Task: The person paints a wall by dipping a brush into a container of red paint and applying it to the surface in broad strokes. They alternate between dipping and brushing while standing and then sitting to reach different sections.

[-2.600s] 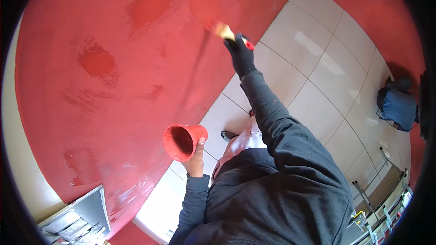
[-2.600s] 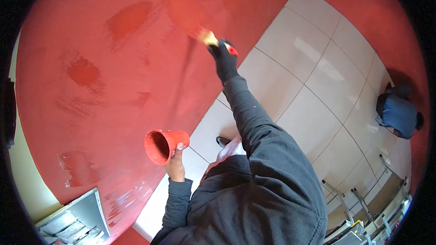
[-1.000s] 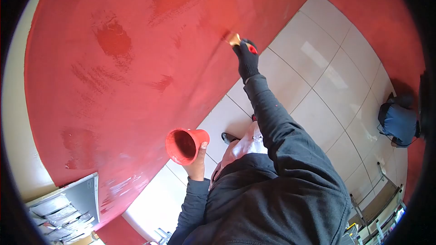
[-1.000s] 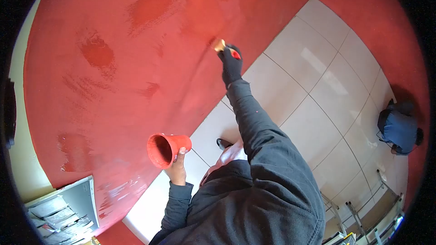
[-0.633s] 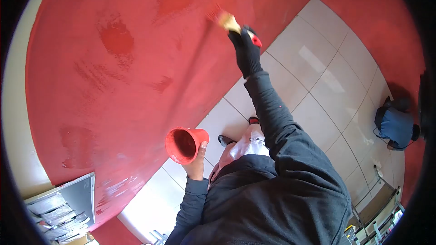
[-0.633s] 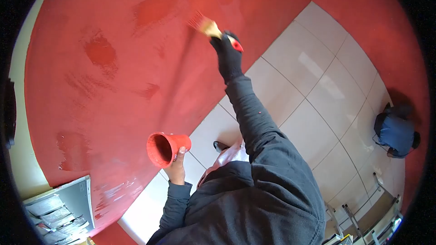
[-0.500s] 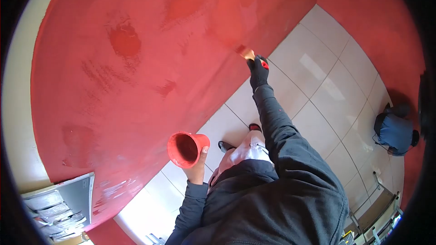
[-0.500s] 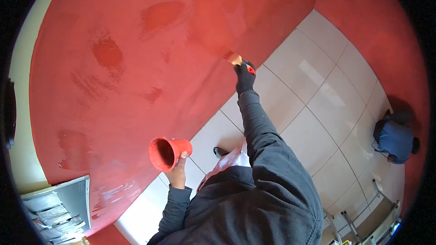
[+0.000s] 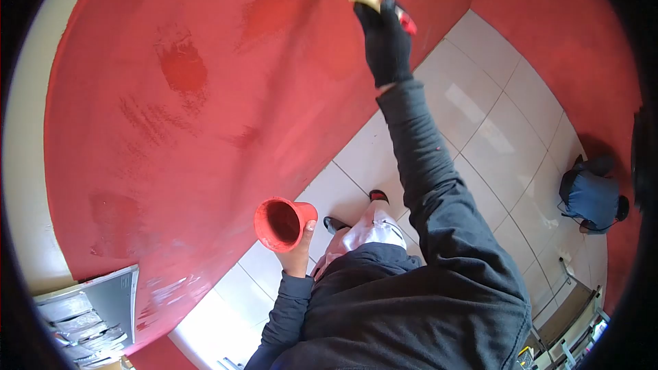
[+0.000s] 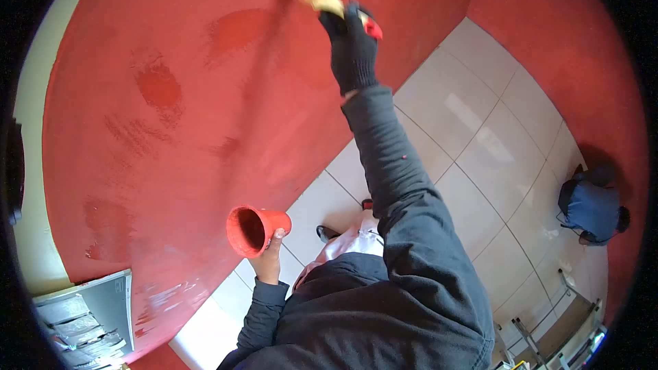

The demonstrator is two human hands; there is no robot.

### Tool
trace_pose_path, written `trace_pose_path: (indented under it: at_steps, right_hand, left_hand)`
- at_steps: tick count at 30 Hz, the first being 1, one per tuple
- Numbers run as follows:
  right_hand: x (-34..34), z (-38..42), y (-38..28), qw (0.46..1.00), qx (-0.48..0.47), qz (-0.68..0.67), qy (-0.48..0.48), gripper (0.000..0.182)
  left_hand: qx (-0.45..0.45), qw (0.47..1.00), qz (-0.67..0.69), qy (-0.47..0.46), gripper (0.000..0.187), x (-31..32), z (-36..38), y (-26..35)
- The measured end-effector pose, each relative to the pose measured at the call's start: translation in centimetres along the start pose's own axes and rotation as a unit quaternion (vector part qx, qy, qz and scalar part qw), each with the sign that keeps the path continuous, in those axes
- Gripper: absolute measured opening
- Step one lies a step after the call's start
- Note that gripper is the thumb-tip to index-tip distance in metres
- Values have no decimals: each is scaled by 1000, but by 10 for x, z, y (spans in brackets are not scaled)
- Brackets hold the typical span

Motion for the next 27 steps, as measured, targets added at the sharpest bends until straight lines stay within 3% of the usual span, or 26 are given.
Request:
trace_pose_path:
  at_steps: [1,3,5,8,10,14,17,19,21,22,23,24,25,26,27]
  right_hand:
    - [-33,6,23,994,9,107,23,19]
    - [-117,40,74,987,87,52,124,19]
    - [-193,83,104,950,124,43,284,20]
    - [-205,85,114,939,143,102,296,20]
    - [-161,50,101,964,122,102,214,19]
    - [-5,7,-10,997,28,29,59,19]
    - [24,-4,-44,998,-36,-56,15,22]
    - [1,-3,-24,998,-56,7,12,23]
    - [-52,7,31,997,49,-23,58,20]
    - [-82,22,39,973,-2,222,64,19]
    - [-113,45,50,888,-55,452,66,18]
    - [-159,64,78,896,-32,435,79,23]
    - [-205,90,103,945,65,264,180,22]
    - [-231,116,130,945,161,79,272,21]
    - [-228,125,133,946,164,77,270,21]
  left_hand:
    - [19,1000,6,-2,85,2,0,3]
    - [41,999,16,3,81,2,0,7]
    - [24,1000,-5,-3,80,1,1,7]
    - [10,1000,-16,-2,80,-2,3,2]
    - [8,1000,-10,-2,80,0,3,4]
    - [-3,1000,-8,-4,81,0,4,4]
    - [3,1000,-19,-7,82,0,3,5]
    - [5,1000,-14,-5,81,0,3,2]
    - [9,1000,-7,0,81,0,2,3]
    - [6,1000,-7,-5,81,2,3,4]
    - [1,1000,-7,-9,80,2,4,5]
    - [4,1000,-6,-3,80,1,4,7]
    - [8,1000,-9,-5,79,1,5,10]
    - [13,1000,-12,-8,79,1,4,11]
    - [14,1000,-14,-5,79,0,5,11]
Point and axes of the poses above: each hand's wrist, its own z-axis away from the middle knuckle, its own x-axis out of the palm, y = z × x, the point moved 9 cm from there along -z, towards the middle knuckle, and after that the axes turned 4 degrees about x, right-handed, at the moved point
